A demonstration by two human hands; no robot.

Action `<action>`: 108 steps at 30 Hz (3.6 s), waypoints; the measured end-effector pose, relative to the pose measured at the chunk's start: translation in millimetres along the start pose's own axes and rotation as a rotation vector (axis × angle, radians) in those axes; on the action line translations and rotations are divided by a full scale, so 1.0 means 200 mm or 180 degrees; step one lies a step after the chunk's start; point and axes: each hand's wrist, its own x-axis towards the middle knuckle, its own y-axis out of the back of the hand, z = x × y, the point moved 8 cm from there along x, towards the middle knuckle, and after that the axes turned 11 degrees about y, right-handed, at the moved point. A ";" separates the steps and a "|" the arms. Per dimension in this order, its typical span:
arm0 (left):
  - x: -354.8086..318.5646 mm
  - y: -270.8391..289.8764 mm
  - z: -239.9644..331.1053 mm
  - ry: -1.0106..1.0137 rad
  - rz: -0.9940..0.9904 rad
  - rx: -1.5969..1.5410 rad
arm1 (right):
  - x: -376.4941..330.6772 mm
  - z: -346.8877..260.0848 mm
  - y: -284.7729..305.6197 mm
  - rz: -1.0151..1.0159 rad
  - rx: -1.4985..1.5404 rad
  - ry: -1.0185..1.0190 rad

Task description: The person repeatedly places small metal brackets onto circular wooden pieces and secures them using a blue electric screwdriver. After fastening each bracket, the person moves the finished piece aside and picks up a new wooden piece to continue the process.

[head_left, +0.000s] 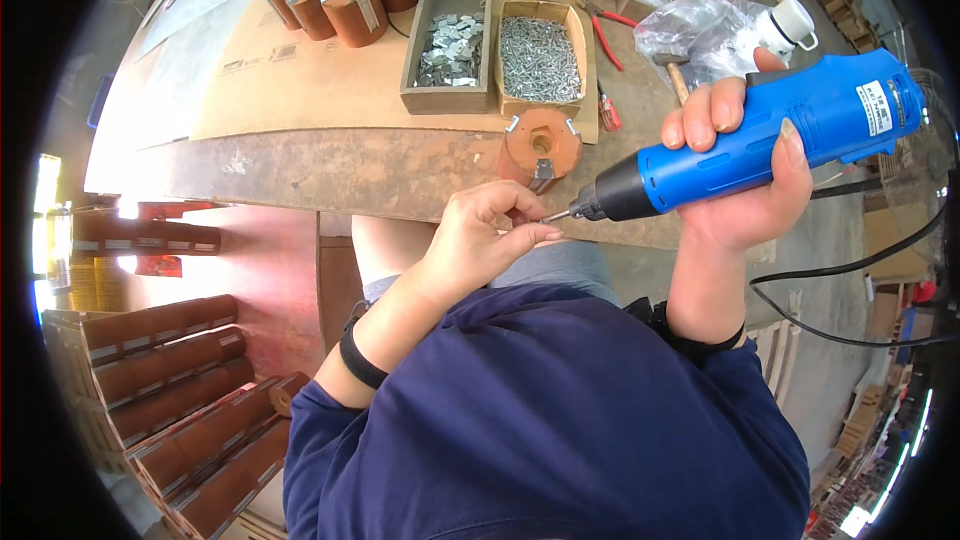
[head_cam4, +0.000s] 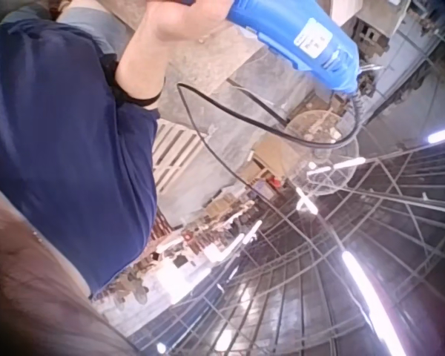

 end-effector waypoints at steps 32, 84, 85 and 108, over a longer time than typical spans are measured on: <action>0.14 -0.01 0.06 -0.1319 0.0755 0.1708 | 0.06 0.17 -0.07 -0.0227 -0.1423 0.0280; 0.23 -0.03 -0.05 -0.0946 0.0724 0.1532 | 0.07 0.32 -0.01 -0.0154 -0.0907 -0.0172; 0.22 -0.03 -0.03 -0.1062 0.0782 0.1719 | 0.07 0.29 0.04 -0.0049 -0.0854 -0.0086; 0.28 -0.12 0.06 -0.1015 0.0927 0.2678 | -0.63 0.40 1.36 0.3194 -0.1365 -0.1637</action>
